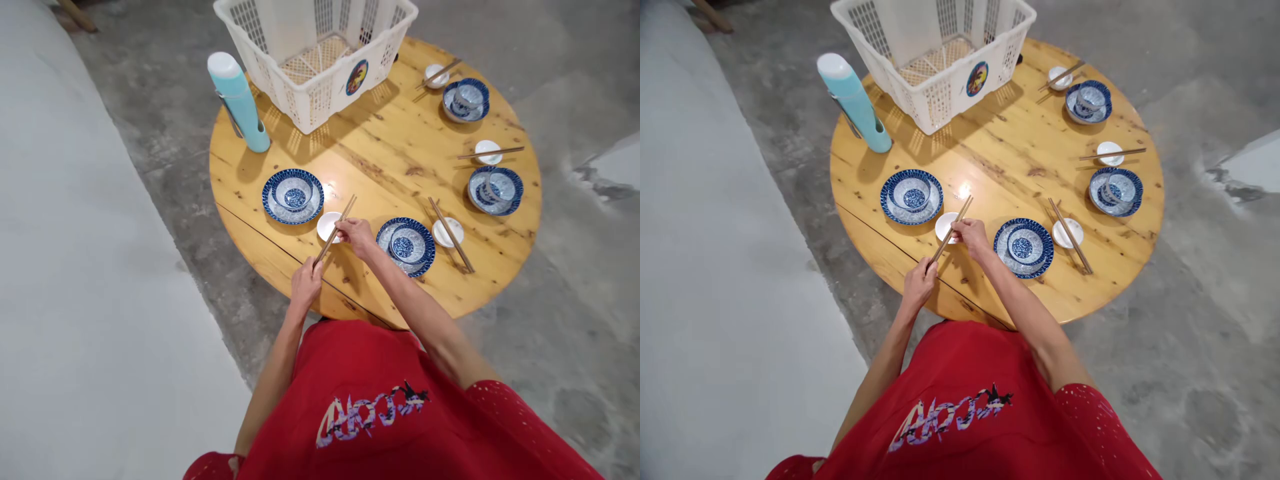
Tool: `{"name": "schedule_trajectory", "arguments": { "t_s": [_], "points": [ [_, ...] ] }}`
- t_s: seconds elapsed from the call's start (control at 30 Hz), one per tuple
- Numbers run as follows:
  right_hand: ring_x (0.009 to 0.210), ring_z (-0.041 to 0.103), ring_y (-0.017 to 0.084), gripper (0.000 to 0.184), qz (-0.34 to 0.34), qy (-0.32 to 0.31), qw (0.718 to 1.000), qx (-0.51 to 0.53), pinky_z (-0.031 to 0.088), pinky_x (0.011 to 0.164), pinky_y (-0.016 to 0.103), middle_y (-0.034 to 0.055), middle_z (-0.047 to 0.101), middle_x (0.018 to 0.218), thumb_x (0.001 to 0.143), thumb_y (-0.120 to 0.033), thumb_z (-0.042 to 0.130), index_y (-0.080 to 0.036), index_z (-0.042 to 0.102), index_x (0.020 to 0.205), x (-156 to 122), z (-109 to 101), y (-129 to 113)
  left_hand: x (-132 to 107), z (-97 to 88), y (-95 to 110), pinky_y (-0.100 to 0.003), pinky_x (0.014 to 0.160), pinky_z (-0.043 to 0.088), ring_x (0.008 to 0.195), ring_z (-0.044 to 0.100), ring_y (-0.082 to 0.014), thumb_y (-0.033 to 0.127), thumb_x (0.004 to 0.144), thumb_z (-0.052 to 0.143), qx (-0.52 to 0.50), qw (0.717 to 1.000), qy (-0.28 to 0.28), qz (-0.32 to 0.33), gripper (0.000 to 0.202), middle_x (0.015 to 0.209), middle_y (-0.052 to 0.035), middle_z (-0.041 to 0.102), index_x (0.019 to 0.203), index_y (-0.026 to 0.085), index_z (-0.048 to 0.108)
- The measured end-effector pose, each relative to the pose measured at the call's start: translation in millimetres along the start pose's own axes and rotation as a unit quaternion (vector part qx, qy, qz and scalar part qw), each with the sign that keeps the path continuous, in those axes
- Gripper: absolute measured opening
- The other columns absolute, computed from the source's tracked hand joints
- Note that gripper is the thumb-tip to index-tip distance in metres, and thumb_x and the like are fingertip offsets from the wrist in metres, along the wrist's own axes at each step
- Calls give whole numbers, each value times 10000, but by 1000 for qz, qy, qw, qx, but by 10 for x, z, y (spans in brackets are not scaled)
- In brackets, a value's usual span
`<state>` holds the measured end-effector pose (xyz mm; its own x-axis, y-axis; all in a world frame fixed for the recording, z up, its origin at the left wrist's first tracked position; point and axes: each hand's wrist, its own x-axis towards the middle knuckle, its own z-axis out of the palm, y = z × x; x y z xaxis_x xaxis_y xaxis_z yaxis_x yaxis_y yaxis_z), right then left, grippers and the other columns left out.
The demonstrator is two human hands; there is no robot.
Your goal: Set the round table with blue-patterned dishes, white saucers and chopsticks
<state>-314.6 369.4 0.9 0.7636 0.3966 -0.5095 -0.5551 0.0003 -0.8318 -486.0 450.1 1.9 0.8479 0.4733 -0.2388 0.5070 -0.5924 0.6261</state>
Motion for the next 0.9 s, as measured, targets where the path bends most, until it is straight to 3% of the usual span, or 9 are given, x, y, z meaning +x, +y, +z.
{"name": "schedule_trajectory", "arguments": {
  "t_s": [0.27,0.63,0.9],
  "points": [
    [444,489,51,180,-15,108,994,-6,425,449,153,-34,542,498,750,-47,663,-142,556,642,466,-112,-208,267,5,-50,-277,745,415,881,665,-213,332,1002,416,61,998,-9,1,244,957,-76,723,963,204,619],
    [426,462,51,201,15,98,995,-15,334,381,152,-33,511,489,761,-31,638,-144,540,627,748,-158,-162,527,50,-96,-297,808,441,976,668,-237,342,1007,396,111,993,-31,2,287,1054,-110,725,1048,197,641],
    [474,509,61,139,7,77,997,-15,398,428,156,-9,561,534,755,-58,612,-133,578,643,683,-220,-95,523,33,-28,-318,807,446,997,672,-263,343,1010,393,130,991,-36,-4,290,1077,-132,724,1063,186,631]
  ]
}}
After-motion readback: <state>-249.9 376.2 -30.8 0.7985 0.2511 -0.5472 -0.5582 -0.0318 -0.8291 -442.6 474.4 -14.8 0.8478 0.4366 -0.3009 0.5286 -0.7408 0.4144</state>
